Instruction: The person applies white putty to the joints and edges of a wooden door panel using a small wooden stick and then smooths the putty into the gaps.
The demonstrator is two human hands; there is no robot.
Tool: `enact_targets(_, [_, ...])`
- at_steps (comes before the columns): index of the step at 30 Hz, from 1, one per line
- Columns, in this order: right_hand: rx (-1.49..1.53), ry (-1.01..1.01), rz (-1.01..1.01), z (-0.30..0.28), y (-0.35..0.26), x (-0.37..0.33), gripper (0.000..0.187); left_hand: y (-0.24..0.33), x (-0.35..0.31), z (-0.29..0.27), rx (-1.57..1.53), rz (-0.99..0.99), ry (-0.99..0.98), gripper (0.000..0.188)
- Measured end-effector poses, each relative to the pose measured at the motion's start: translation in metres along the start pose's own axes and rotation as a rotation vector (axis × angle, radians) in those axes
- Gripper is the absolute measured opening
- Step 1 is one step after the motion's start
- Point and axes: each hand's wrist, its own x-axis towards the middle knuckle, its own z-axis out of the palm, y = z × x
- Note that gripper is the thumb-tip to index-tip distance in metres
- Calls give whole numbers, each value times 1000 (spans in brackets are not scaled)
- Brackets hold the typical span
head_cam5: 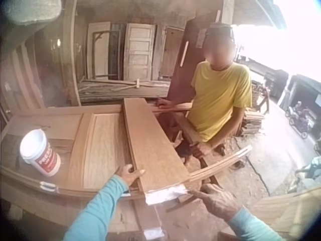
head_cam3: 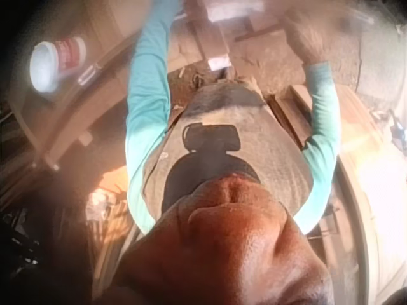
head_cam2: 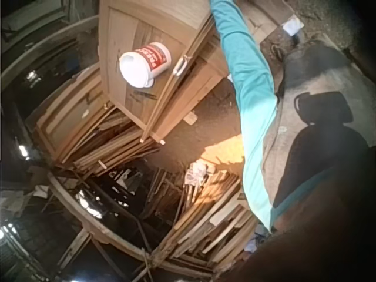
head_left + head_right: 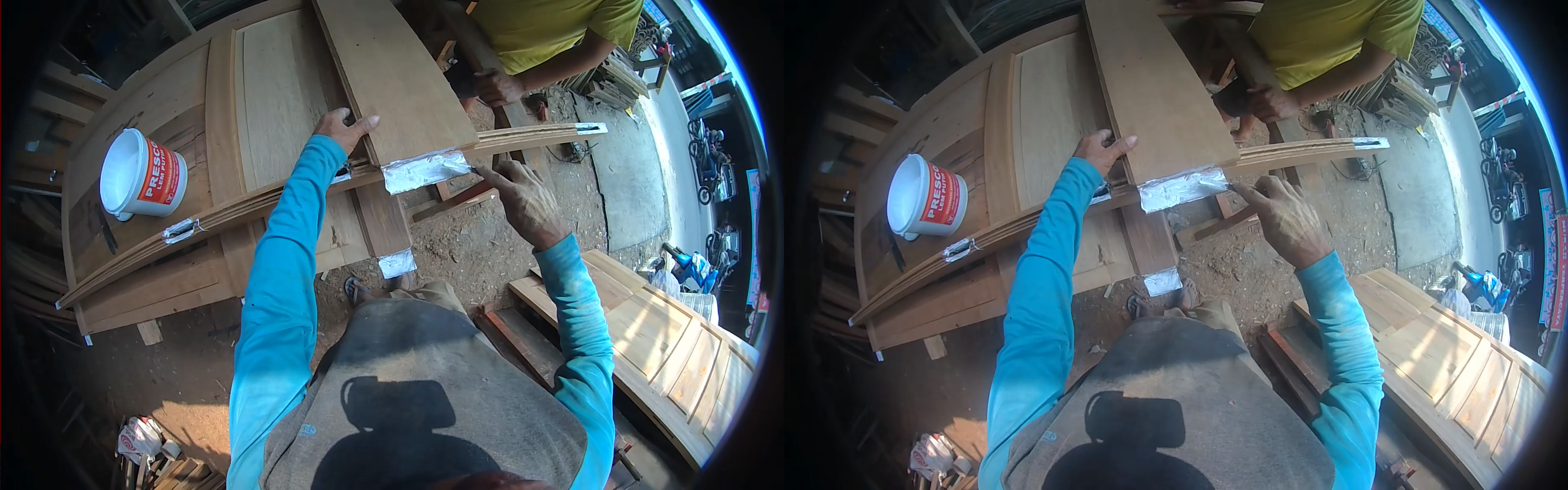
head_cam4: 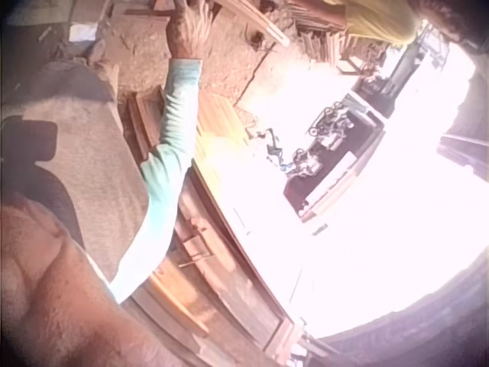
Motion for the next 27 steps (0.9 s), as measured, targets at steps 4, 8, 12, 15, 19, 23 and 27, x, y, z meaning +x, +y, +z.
enact_targets(4, [-162,58,-41,4,5,11,52,-13,2,2,-31,22,-12,113])
enact_targets(8, [-246,-10,-114,0,28,12,47,-15,7,5,-39,18,14,114])
enact_targets(12, [-126,-38,-144,-30,39,15,49,-5,-4,6,-25,-43,88,109])
enact_targets(15, [-112,-3,-369,-19,33,29,51,9,-11,1,-274,4,-45,96])
enact_targets(19, [-199,30,-449,9,65,32,56,-18,-4,3,-104,1,102,81])
enact_targets(23, [-129,28,-374,-15,93,22,52,0,-18,4,-220,-32,99,76])
enact_targets(27, [-28,30,-422,-6,87,23,47,2,-21,0,-281,-15,80,69])
